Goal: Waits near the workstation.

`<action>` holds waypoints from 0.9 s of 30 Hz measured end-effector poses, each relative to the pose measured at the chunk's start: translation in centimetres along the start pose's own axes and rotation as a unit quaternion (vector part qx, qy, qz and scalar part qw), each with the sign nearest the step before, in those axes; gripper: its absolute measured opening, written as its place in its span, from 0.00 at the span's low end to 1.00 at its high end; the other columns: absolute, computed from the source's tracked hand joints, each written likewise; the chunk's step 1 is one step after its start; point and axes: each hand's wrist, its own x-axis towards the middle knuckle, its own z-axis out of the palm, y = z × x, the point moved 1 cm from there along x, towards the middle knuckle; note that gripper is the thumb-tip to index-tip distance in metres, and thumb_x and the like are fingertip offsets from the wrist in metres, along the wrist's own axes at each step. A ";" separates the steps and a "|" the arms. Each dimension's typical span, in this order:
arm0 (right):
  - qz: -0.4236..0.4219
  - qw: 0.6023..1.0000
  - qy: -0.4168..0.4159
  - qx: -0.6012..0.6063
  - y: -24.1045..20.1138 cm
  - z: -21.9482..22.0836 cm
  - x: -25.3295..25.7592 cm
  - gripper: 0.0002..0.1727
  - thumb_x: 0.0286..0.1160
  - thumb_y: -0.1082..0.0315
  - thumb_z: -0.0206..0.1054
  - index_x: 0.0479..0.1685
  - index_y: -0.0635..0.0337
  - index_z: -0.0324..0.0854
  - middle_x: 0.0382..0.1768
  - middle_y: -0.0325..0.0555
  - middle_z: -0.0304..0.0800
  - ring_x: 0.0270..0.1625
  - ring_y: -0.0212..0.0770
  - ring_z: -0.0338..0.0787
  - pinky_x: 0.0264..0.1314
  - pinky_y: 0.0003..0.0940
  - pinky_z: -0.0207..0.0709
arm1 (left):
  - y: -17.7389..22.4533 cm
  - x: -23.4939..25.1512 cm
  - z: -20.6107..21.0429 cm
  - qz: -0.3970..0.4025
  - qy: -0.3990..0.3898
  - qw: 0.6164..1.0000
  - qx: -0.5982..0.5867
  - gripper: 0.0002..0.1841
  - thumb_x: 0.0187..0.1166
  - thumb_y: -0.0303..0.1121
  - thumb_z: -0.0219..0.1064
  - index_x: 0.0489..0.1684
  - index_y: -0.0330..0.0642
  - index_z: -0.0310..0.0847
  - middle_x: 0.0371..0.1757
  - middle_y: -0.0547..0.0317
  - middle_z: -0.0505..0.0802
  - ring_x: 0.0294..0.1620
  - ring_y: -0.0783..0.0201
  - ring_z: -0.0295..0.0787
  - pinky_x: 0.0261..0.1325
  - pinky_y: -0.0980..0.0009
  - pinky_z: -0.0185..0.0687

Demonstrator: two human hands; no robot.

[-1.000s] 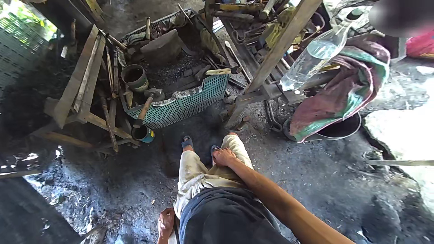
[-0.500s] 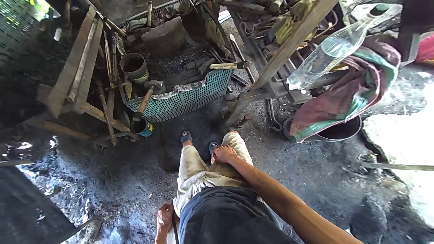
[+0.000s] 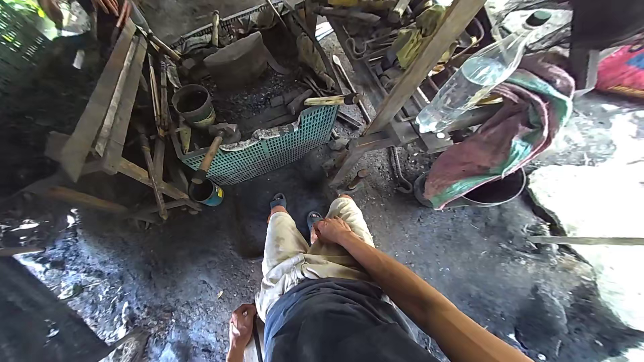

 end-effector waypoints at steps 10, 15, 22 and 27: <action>-0.033 0.999 0.004 0.012 -0.9 -0.3 0.1 0.21 0.84 0.51 0.54 0.60 0.51 0.86 0.64 0.53 0.91 0.72 0.58 0.86 0.79 0.68 0.68 | 0.0 -0.2 0.0 -0.004 0.012 1.000 0.003 0.16 0.81 0.48 0.62 0.44 0.51 0.94 0.42 0.56 0.97 0.49 0.55 0.95 0.57 0.40 0.86; -0.031 0.999 0.003 0.021 -0.8 -0.3 -0.1 0.21 0.84 0.50 0.54 0.61 0.50 0.86 0.64 0.52 0.91 0.73 0.58 0.86 0.80 0.68 0.67 | -0.3 0.0 0.2 0.010 0.016 1.000 0.008 0.16 0.81 0.48 0.61 0.43 0.52 0.94 0.40 0.58 0.97 0.46 0.56 0.95 0.55 0.41 0.87; -0.029 0.999 0.011 0.031 -0.2 -0.2 0.3 0.21 0.84 0.51 0.54 0.59 0.51 0.86 0.64 0.52 0.91 0.72 0.57 0.86 0.78 0.67 0.68 | 0.0 0.2 0.3 0.003 0.018 1.000 0.001 0.15 0.80 0.49 0.64 0.41 0.53 0.95 0.39 0.59 0.97 0.45 0.57 0.95 0.53 0.41 0.88; -0.020 0.999 -0.011 0.037 -0.4 -0.1 0.1 0.23 0.84 0.50 0.55 0.62 0.54 0.86 0.65 0.57 0.90 0.73 0.63 0.85 0.79 0.73 0.66 | 0.1 -0.4 0.1 0.006 0.017 1.000 0.018 0.15 0.81 0.47 0.64 0.44 0.50 0.95 0.43 0.53 0.98 0.49 0.50 0.95 0.58 0.38 0.86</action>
